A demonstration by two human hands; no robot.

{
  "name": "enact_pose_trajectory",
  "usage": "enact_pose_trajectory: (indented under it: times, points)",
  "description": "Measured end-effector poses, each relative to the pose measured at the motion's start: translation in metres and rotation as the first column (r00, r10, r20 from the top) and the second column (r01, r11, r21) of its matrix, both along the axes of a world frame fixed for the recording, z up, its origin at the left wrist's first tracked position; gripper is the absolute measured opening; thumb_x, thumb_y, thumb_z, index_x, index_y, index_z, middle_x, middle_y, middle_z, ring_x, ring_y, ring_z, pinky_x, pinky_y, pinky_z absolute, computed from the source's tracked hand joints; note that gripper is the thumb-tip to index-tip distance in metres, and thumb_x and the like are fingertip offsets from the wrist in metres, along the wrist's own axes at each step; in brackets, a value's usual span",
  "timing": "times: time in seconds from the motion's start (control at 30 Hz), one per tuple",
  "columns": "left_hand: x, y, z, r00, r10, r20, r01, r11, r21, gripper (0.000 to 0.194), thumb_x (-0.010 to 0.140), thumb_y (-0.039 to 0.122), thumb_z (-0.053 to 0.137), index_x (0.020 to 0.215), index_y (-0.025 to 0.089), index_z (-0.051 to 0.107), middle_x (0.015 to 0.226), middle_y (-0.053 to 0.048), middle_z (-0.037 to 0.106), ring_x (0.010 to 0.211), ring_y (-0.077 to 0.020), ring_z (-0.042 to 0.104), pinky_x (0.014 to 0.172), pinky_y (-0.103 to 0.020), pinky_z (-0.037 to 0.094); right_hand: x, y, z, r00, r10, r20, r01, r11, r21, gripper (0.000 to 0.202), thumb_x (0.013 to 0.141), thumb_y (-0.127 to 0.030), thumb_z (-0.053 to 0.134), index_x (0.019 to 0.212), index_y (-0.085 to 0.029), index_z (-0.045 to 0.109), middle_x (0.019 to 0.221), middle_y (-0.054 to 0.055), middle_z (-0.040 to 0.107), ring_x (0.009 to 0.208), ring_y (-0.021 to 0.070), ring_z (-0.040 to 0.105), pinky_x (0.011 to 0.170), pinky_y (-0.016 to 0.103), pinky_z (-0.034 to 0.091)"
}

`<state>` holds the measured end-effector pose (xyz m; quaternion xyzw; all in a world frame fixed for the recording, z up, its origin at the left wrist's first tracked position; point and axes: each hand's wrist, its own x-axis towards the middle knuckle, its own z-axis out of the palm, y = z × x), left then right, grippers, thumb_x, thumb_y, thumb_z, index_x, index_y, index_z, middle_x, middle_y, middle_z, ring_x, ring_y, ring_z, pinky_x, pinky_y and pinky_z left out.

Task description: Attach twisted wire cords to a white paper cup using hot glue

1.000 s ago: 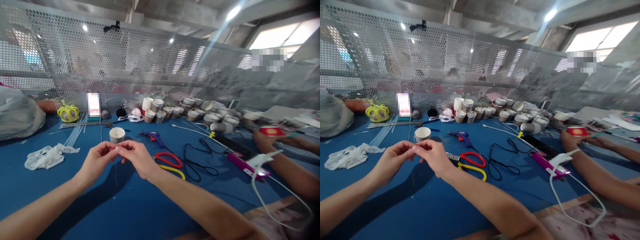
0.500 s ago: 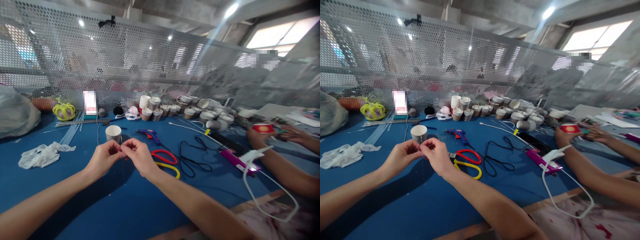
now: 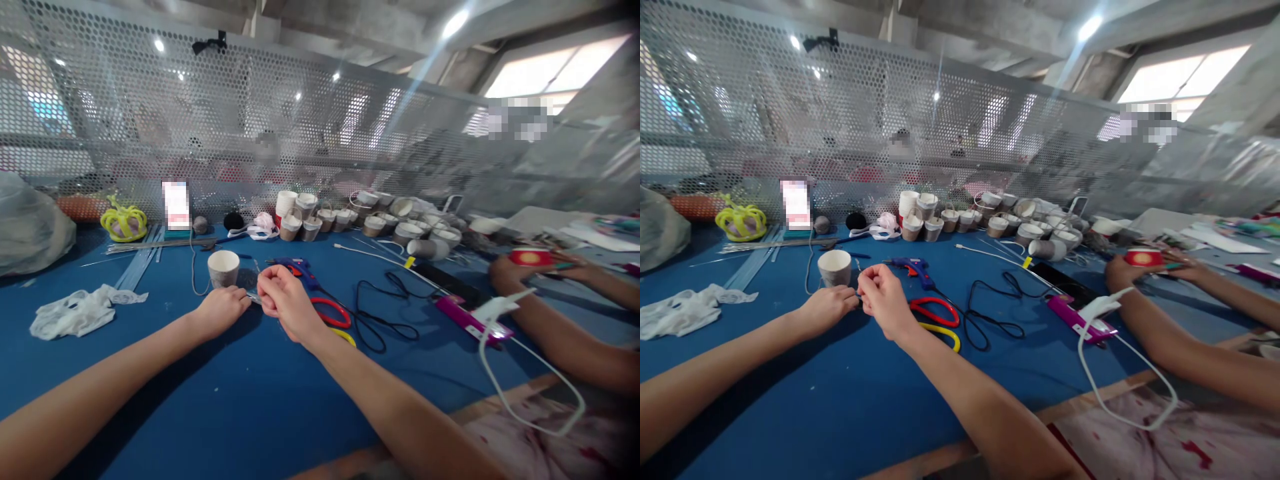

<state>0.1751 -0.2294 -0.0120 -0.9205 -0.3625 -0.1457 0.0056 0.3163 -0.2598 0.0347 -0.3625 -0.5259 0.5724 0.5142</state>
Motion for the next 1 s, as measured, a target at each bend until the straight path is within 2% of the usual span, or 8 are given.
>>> enact_pose_trajectory:
  times: [0.13, 0.23, 0.3, 0.37, 0.53, 0.67, 0.87, 1.0]
  points:
    - [-0.001, -0.001, 0.008, 1.0, -0.009, 0.014, 0.009, 1.0, 0.005, 0.019, 0.077, 0.008, 0.039, 0.07, 0.012, 0.057, 0.071, -0.011, 0.059, 0.07, -0.0203, 0.054, 0.064, -0.032, 0.043, 0.002, 0.0, 0.0, 0.999, 0.038, 0.035, -0.038, 0.999, -0.011, 0.017, 0.073, -0.029, 0.053, 0.071, -0.017, 0.041, 0.052, -0.008, 0.043, 0.035, 0.0002, 0.027, 0.033, 0.014, 0.017]
    - [-0.013, -0.014, 0.023, 0.995, -0.003, 0.096, 0.009, 0.998, -0.058, 0.016, 0.077, 0.011, 0.039, 0.075, 0.013, 0.055, 0.072, -0.009, 0.06, 0.067, -0.017, 0.054, 0.063, -0.028, 0.043, 0.003, -0.002, 0.001, 0.996, 0.055, 0.072, -0.055, 0.998, -0.01, 0.016, 0.075, -0.03, 0.052, 0.074, -0.017, 0.043, 0.051, -0.008, 0.043, 0.033, 0.0002, 0.026, 0.032, 0.014, 0.017]
    - [-0.025, -0.029, 0.04, 0.942, 0.061, 0.329, 0.058, 0.939, -0.34, 0.012, 0.079, 0.017, 0.04, 0.079, 0.016, 0.052, 0.066, -0.004, 0.06, 0.056, -0.0121, 0.052, 0.053, -0.022, 0.04, 0.003, -0.004, 0.002, 0.993, 0.059, 0.1, -0.058, 0.998, -0.01, 0.016, 0.075, -0.031, 0.052, 0.076, -0.018, 0.043, 0.053, -0.007, 0.044, 0.034, 0.0012, 0.029, 0.031, 0.014, 0.02]
    - [-0.035, -0.044, 0.059, 0.892, 0.123, 0.435, 0.108, 0.877, -0.469, 0.01, 0.078, 0.02, 0.043, 0.075, 0.018, 0.052, 0.058, 0.001, 0.054, 0.049, -0.0095, 0.045, 0.046, -0.018, 0.035, 0.002, -0.007, 0.003, 0.991, 0.074, 0.115, -0.073, 0.997, -0.014, 0.015, 0.075, -0.029, 0.052, 0.077, -0.018, 0.043, 0.054, -0.007, 0.046, 0.035, 0.0018, 0.03, 0.031, 0.014, 0.021]
    - [-0.044, -0.067, 0.093, 0.834, 0.172, 0.524, -0.005, 0.952, -0.305, 0.005, 0.069, 0.019, 0.055, 0.064, 0.019, 0.058, 0.053, 0.002, 0.051, 0.046, -0.0089, 0.039, 0.044, -0.018, 0.03, -0.005, -0.018, 0.008, 0.98, 0.139, 0.142, -0.136, 0.99, -0.031, 0.009, 0.074, -0.023, 0.051, 0.077, -0.017, 0.046, 0.052, -0.007, 0.046, 0.034, 0.0009, 0.025, 0.032, 0.015, 0.017]
    - [-0.043, -0.069, 0.099, 0.841, 0.135, 0.524, -0.06, 0.986, -0.159, 0.007, 0.069, 0.02, 0.056, 0.065, 0.02, 0.062, 0.06, 0.0, 0.058, 0.047, -0.009, 0.043, 0.047, -0.018, 0.031, -0.009, -0.025, 0.011, 0.97, 0.22, 0.106, -0.213, 0.974, -0.075, 0.005, 0.074, -0.02, 0.049, 0.077, -0.018, 0.046, 0.053, -0.006, 0.047, 0.034, 0.0011, 0.027, 0.032, 0.015, 0.019]
    - [-0.045, -0.066, 0.094, 0.775, 0.231, 0.589, -0.038, 0.946, -0.321, 0.014, 0.07, 0.03, 0.057, 0.077, 0.021, 0.065, 0.064, -0.002, 0.064, 0.051, -0.0138, 0.051, 0.047, -0.021, 0.036, -0.011, -0.025, 0.013, 0.971, 0.236, 0.039, -0.231, 0.968, -0.103, 0.007, 0.074, -0.018, 0.048, 0.081, -0.019, 0.045, 0.052, -0.007, 0.046, 0.033, 0.0006, 0.024, 0.033, 0.015, 0.016]
    - [-0.046, -0.062, 0.092, 0.826, 0.198, 0.527, -0.1, 0.973, -0.208, 0.01, 0.068, 0.027, 0.06, 0.072, 0.022, 0.068, 0.056, 0.001, 0.063, 0.044, -0.011, 0.047, 0.046, -0.02, 0.034, -0.011, -0.025, 0.013, 0.974, 0.218, 0.057, -0.213, 0.974, -0.082, 0.005, 0.075, -0.018, 0.047, 0.08, -0.018, 0.047, 0.053, -0.006, 0.047, 0.033, 0.0007, 0.025, 0.033, 0.016, 0.017]
